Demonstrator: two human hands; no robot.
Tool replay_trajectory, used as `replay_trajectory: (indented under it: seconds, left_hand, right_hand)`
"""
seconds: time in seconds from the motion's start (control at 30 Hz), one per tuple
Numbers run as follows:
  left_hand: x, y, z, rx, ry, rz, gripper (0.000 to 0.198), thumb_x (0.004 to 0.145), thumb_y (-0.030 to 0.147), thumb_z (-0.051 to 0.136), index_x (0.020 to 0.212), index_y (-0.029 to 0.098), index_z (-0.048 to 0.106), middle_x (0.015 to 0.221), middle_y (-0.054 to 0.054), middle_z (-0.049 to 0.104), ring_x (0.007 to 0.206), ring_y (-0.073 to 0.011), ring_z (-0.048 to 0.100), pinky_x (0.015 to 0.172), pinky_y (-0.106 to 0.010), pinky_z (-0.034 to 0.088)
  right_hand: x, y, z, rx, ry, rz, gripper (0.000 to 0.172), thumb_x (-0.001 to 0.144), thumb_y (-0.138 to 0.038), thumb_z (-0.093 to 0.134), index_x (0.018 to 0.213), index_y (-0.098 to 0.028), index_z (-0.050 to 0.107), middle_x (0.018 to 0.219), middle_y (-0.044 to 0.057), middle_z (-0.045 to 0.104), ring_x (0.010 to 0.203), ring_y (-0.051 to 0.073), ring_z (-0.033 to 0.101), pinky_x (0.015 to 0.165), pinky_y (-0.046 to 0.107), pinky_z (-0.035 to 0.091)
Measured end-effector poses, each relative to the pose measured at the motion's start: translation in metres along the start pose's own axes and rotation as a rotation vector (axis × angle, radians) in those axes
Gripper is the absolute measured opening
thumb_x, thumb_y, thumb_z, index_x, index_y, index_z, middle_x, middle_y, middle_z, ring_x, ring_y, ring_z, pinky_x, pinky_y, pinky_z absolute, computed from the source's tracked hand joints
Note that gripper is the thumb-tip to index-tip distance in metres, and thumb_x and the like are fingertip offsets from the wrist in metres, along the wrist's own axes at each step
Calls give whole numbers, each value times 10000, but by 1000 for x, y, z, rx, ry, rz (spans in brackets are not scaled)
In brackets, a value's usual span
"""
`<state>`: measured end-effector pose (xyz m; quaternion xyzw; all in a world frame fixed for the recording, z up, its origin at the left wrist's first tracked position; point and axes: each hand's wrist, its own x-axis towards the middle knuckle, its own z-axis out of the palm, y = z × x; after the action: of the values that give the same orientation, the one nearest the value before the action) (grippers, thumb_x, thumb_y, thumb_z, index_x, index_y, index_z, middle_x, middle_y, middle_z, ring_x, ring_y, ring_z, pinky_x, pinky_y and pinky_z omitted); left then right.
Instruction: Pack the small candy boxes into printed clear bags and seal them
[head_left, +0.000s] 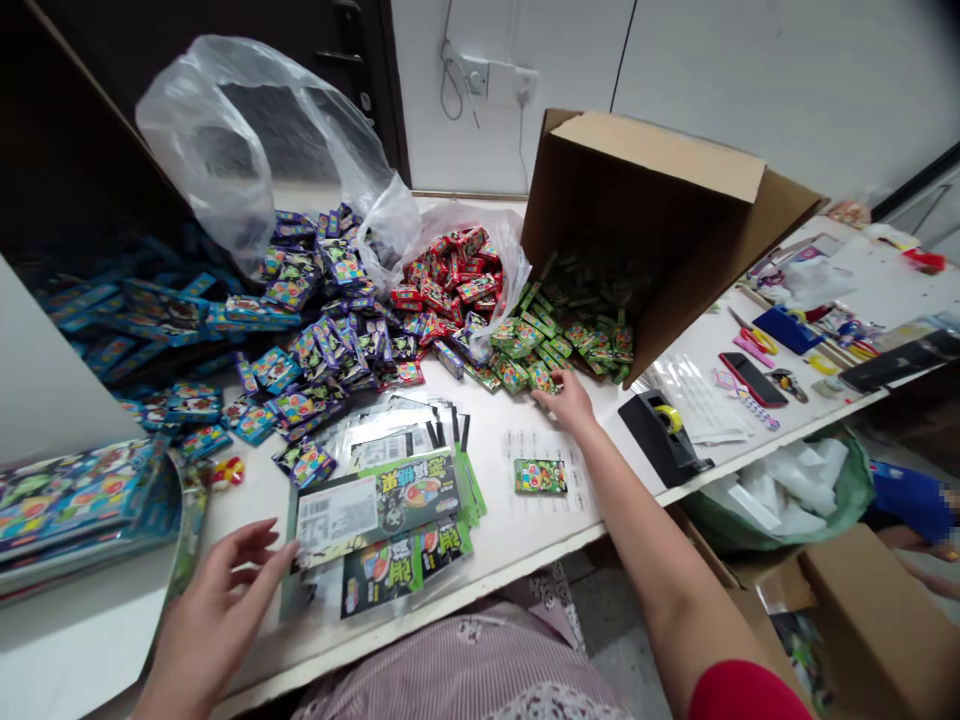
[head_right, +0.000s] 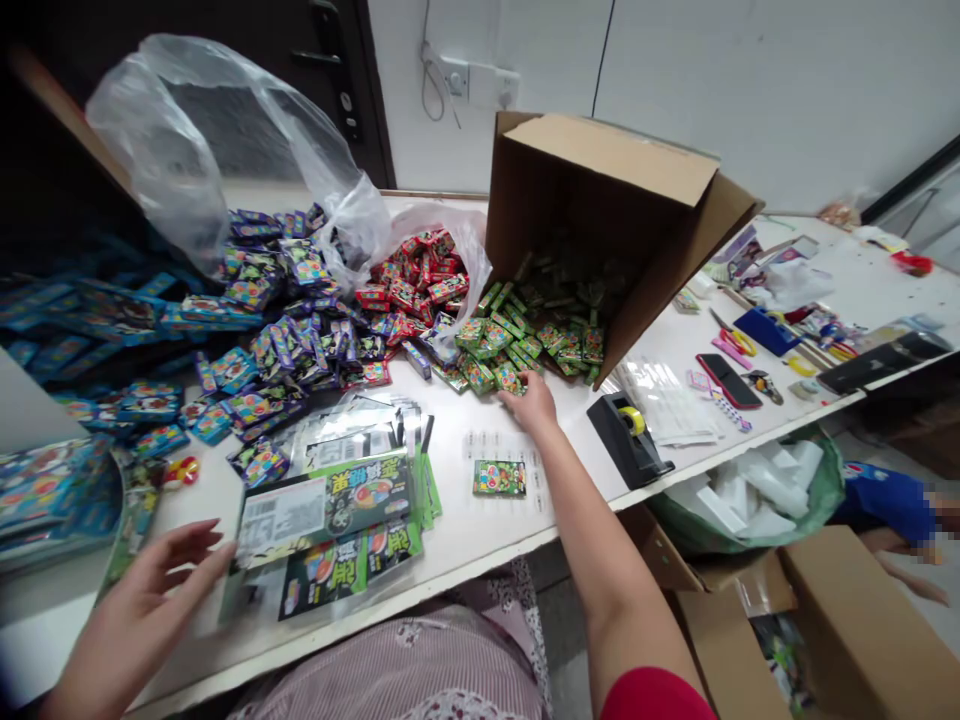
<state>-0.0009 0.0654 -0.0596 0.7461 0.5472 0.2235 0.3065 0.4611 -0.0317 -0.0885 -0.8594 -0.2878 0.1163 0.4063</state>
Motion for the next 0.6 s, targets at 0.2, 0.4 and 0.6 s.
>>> replay_trajectory:
  seconds: [0.2, 0.4, 0.6]
  left_hand:
    - [2, 15, -6, -25, 50, 4, 275, 799, 523, 585, 983, 319, 580, 967, 18, 667, 872, -246, 665, 703, -323, 546]
    - [3, 43, 7, -18, 0, 317, 215, 853, 433, 577, 997, 275, 592, 1024, -22, 630, 947, -230, 620, 686, -284, 537]
    - [16, 71, 43, 225, -299, 675, 640, 798, 420, 647, 1362, 223, 417, 1431, -145, 444, 1342, -353, 365, 1098, -570, 292]
  right_hand:
    - [-10, 8, -19, 215, -146, 86, 402, 540, -454, 748, 789, -196, 565, 734, -9, 584, 682, 161, 551, 668, 295, 464]
    - [-40, -16, -39, 503, -387, 155, 379, 658, -531, 646, 820, -191, 610, 760, 41, 654, 638, 160, 585, 616, 302, 513]
    - [-80, -51, -36, 671, -554, 144, 465, 662, -444, 711, 1069, -231, 643, 997, 47, 685, 769, 171, 627, 641, 282, 519]
